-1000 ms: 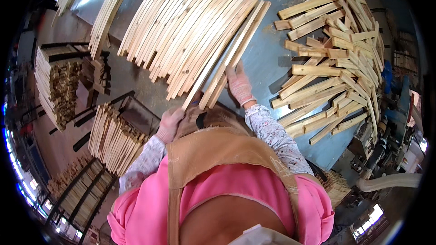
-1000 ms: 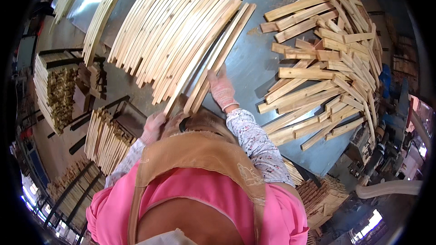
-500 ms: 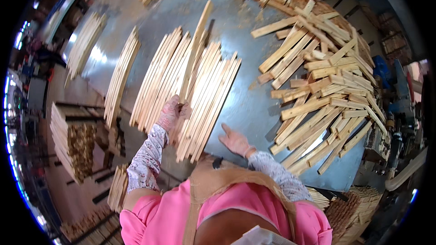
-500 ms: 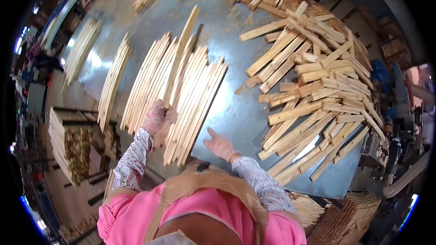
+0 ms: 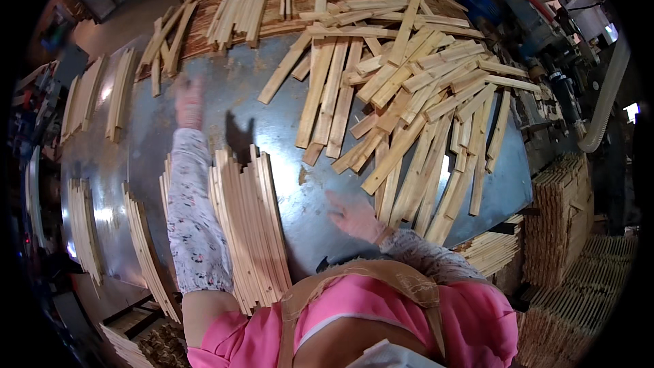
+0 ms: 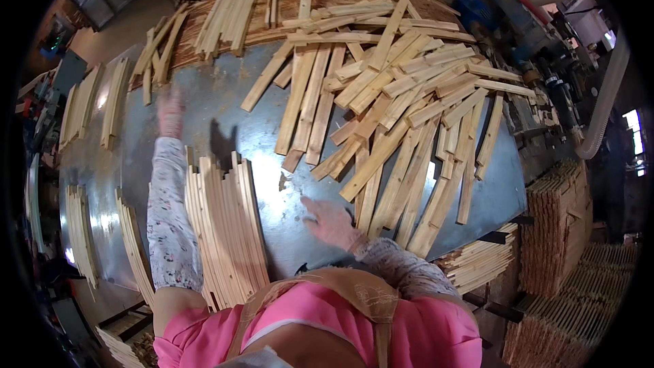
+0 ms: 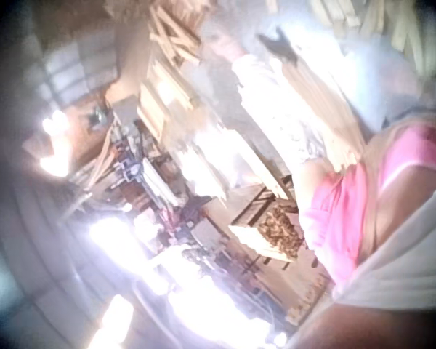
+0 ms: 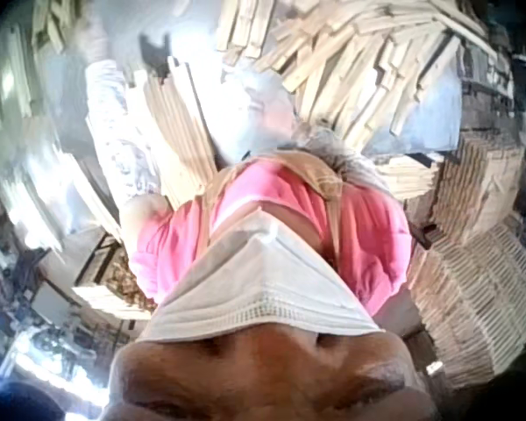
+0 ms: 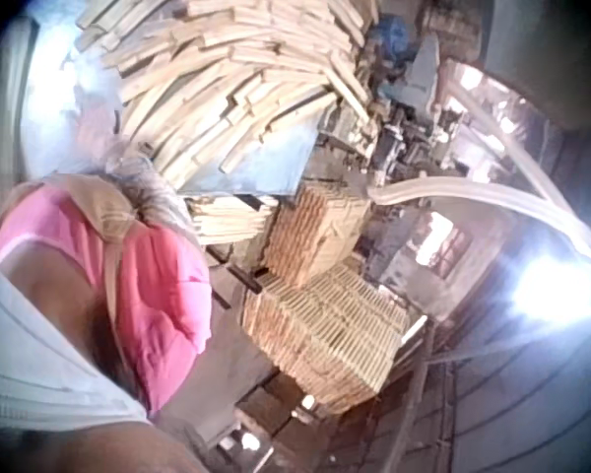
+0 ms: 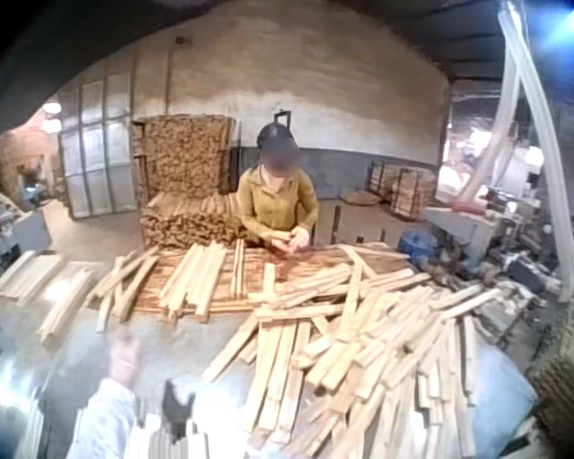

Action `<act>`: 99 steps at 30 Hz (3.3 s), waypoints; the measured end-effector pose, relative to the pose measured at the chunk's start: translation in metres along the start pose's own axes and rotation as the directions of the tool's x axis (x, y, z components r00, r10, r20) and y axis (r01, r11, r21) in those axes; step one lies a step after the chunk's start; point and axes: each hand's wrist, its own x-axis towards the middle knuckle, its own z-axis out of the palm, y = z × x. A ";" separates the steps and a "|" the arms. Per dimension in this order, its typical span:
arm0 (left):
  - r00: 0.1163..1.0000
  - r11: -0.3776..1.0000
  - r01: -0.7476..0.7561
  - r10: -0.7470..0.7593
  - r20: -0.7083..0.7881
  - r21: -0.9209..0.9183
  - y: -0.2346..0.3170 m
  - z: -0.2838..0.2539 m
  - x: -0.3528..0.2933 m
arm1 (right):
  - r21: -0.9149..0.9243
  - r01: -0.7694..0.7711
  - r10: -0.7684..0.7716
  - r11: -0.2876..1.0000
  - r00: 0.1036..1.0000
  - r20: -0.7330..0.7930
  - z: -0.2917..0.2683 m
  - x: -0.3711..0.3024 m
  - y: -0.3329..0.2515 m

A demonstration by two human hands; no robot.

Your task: The person sorts thin wooden strips on a metal table, picking them up from a pile and arranging them into neat stacks. The person handles the wood by hand, aligning the strips and moving them to a designated area on the table.

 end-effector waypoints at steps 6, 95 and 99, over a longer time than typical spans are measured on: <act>0.921 0.902 -0.039 -0.134 0.365 0.430 -0.023 0.177 -0.143 | 0.214 -0.052 0.162 0.975 0.826 -0.539 -0.060 0.144 0.024; 0.719 0.523 0.669 -0.636 0.280 -0.528 0.034 -0.110 -0.570 | -0.492 0.020 0.171 0.870 0.925 0.339 0.142 -0.121 0.006; 0.725 0.501 0.669 -0.604 0.331 -0.549 0.044 -0.104 -0.556 | -0.370 0.116 0.043 0.922 0.918 0.395 0.177 -0.092 -0.063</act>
